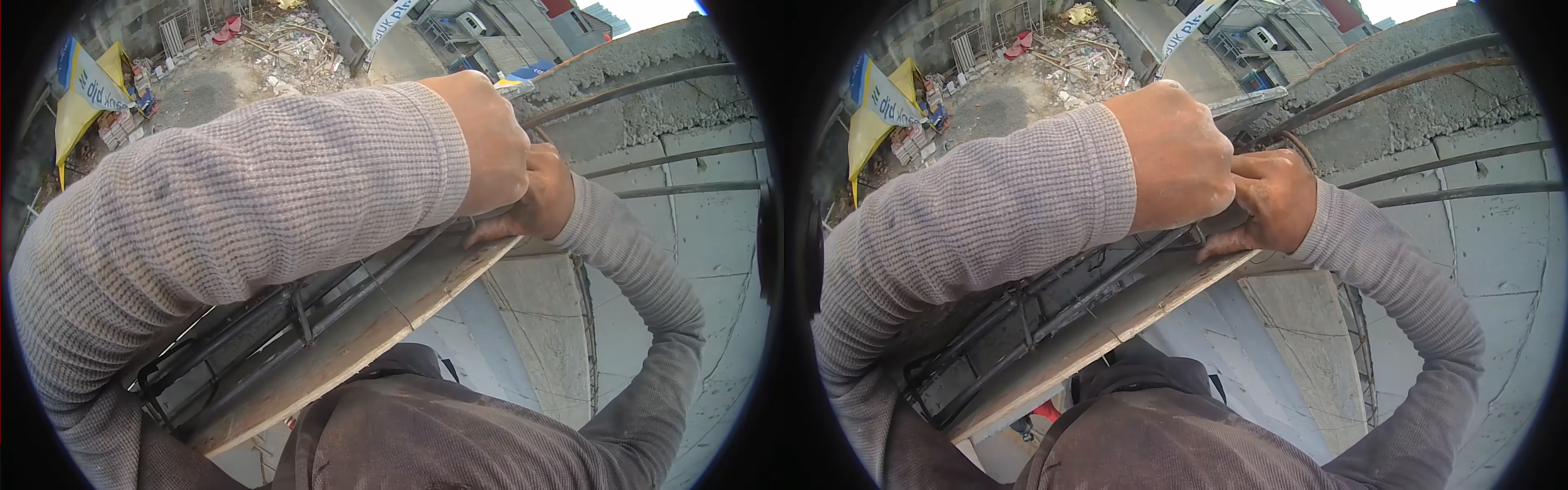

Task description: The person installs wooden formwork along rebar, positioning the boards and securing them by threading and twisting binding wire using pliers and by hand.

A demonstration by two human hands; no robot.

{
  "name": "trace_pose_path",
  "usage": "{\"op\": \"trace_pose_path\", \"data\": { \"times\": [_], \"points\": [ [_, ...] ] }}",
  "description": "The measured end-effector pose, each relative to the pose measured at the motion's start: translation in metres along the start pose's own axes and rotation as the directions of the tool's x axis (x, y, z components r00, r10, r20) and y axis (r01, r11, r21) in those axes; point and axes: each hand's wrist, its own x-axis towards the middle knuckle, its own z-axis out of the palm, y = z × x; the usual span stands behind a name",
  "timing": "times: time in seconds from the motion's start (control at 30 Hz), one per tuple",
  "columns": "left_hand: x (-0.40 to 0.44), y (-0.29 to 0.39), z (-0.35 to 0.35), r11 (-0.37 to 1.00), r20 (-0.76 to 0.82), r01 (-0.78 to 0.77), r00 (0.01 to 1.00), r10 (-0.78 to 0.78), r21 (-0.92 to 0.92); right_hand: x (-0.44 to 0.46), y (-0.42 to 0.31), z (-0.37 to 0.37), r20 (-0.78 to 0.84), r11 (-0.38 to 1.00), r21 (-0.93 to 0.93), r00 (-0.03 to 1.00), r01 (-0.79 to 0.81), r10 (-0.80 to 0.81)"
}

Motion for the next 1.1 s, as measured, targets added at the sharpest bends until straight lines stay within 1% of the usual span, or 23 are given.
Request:
{"op": "trace_pose_path", "data": {
  "times": [0.17,0.2,0.27,0.37,0.43,0.5,0.53,0.6,0.63,0.7,0.73,0.77,0.8,0.83,0.9,0.93,1.0,1.03,1.07,1.1],
  "points": [
    [0.002,0.0,0.001,1.0,0.017,0.002,1.0,-0.002,-0.02,-0.003,0.003,0.004,-0.068,0.998,-0.002,0.995,0.067,-0.067],
    [0.003,0.0,0.0,1.0,0.024,0.008,1.0,-0.007,-0.024,-0.004,0.004,0.006,-0.072,0.998,-0.004,0.995,0.066,-0.067],
    [0.004,0.0,-0.002,1.0,0.031,0.003,1.0,-0.003,-0.008,-0.004,0.006,0.008,-0.069,0.992,-0.015,0.99,0.123,-0.124],
    [0.003,0.0,-0.003,1.0,0.043,-0.005,0.999,0.004,0.011,-0.003,0.006,0.007,-0.071,0.986,-0.039,0.984,0.16,-0.163],
    [0.004,0.0,-0.004,1.0,0.047,-0.008,0.999,0.007,0.017,-0.002,0.005,0.007,-0.069,0.985,-0.042,0.984,0.165,-0.167],
    [0.006,0.0,-0.007,0.999,0.145,0.027,0.989,-0.029,0.02,-0.001,0.006,0.008,-0.067,0.984,-0.045,0.983,0.17,-0.173],
    [0.007,-0.001,-0.002,0.999,0.143,0.028,0.989,-0.031,0.023,0.0,0.007,0.01,-0.087,0.984,-0.027,0.98,0.177,-0.179],
    [0.006,-0.004,0.01,0.995,-0.015,0.075,0.997,-0.076,-0.062,0.001,0.009,0.01,-0.116,0.984,-0.014,0.977,0.18,-0.18],
    [0.002,-0.002,0.011,0.996,-0.007,0.069,0.998,-0.069,-0.056,0.0,0.008,0.01,-0.109,0.984,-0.019,0.978,0.176,-0.177],
    [-0.008,0.006,0.006,0.974,-0.153,0.147,0.973,-0.174,-0.173,0.0,0.012,0.009,-0.132,0.985,-0.036,0.976,0.17,-0.173],
    [-0.013,0.015,-0.01,0.978,-0.137,0.138,0.978,-0.16,-0.159,-0.002,0.014,0.011,-0.094,0.994,-0.013,0.989,0.109,-0.11],
    [-0.02,0.029,-0.026,0.924,0.058,0.319,0.948,-0.314,-0.211,-0.005,0.014,0.015,-0.055,0.999,0.016,0.998,0.043,-0.042],
    [-0.025,0.042,-0.037,0.839,0.261,0.497,0.859,-0.44,-0.222,-0.005,0.012,0.014,-0.078,0.999,0.031,0.997,0.03,-0.027],
    [-0.029,0.055,-0.038,0.848,0.285,0.485,0.861,-0.42,-0.215,-0.002,0.008,0.009,-0.052,0.997,0.069,0.998,-0.03,0.033],
    [-0.036,0.076,-0.041,0.73,0.477,0.62,0.754,-0.451,-0.289,0.002,0.002,0.001,-0.003,0.982,0.139,0.991,-0.129,0.131],
    [-0.034,0.082,-0.038,0.734,0.506,0.621,0.743,-0.438,-0.277,0.003,0.002,0.001,0.013,0.979,0.132,0.987,-0.159,0.158],
    [-0.025,0.091,-0.022,0.678,0.278,0.677,0.735,-0.618,-0.285,0.006,0.002,0.002,0.058,0.971,0.101,0.975,-0.219,0.214],
    [-0.02,0.092,-0.011,0.659,0.249,0.695,0.719,-0.649,-0.289,0.007,0.001,0.002,0.038,0.97,0.119,0.977,-0.211,0.207],
    [-0.012,0.09,-0.004,0.659,0.261,0.703,0.711,-0.653,-0.268,0.007,-0.001,0.001,0.058,0.962,0.104,0.967,-0.253,0.248],
    [-0.004,0.087,0.003,0.546,0.322,0.754,0.652,-0.686,-0.365,0.007,-0.002,0.0,0.079,0.953,0.082,0.955,-0.291,0.285]
  ]
}}
